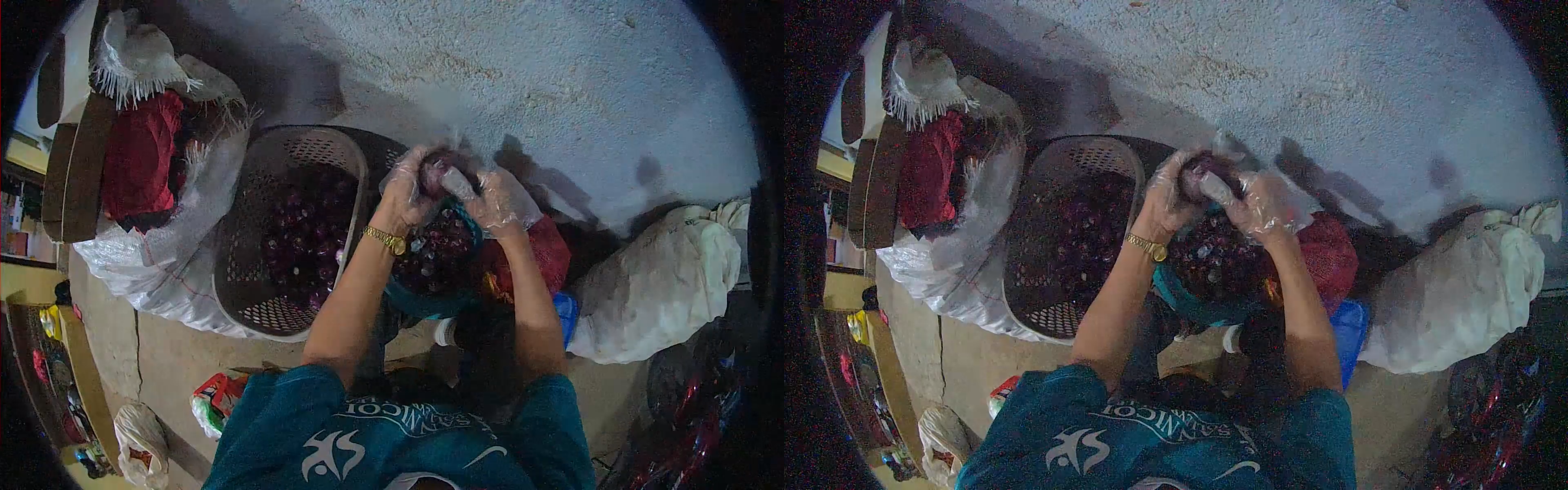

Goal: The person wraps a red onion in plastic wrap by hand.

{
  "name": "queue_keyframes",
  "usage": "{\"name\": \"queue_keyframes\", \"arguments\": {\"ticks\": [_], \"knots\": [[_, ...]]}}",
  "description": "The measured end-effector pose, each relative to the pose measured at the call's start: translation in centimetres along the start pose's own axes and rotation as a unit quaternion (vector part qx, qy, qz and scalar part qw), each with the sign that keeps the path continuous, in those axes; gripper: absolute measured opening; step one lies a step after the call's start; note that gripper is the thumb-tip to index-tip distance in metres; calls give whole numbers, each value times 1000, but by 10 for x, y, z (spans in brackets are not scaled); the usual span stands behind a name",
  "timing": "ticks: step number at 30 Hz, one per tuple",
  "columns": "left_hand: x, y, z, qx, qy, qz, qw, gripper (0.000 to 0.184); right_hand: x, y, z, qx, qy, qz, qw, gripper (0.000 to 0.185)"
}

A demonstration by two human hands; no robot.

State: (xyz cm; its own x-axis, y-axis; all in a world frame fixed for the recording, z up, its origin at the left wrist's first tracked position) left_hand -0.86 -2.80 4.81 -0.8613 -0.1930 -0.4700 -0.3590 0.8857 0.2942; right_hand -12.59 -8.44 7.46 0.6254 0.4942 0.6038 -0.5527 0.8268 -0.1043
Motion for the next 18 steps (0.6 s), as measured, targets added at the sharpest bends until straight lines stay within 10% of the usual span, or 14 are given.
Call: {"name": "queue_keyframes", "arguments": {"ticks": [18], "knots": [[-17, -9, 18, -13, -2, -97, 995, 29, 13, 9, 7, -61, 89, 85, 991, 50]]}}
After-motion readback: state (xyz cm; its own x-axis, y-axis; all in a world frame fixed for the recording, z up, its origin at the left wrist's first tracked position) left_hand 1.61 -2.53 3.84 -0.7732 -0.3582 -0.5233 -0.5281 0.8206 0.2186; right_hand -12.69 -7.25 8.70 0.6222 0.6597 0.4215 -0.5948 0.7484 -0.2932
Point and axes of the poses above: each hand's wrist, its own y-axis away from the middle knuckle, its own z-axis out of the back of the hand, x = y × z, the point moved 5 cm from there along -y, towards the middle knuckle, and after that the axes turned 12 degrees about -z, right-handed, at the moved point
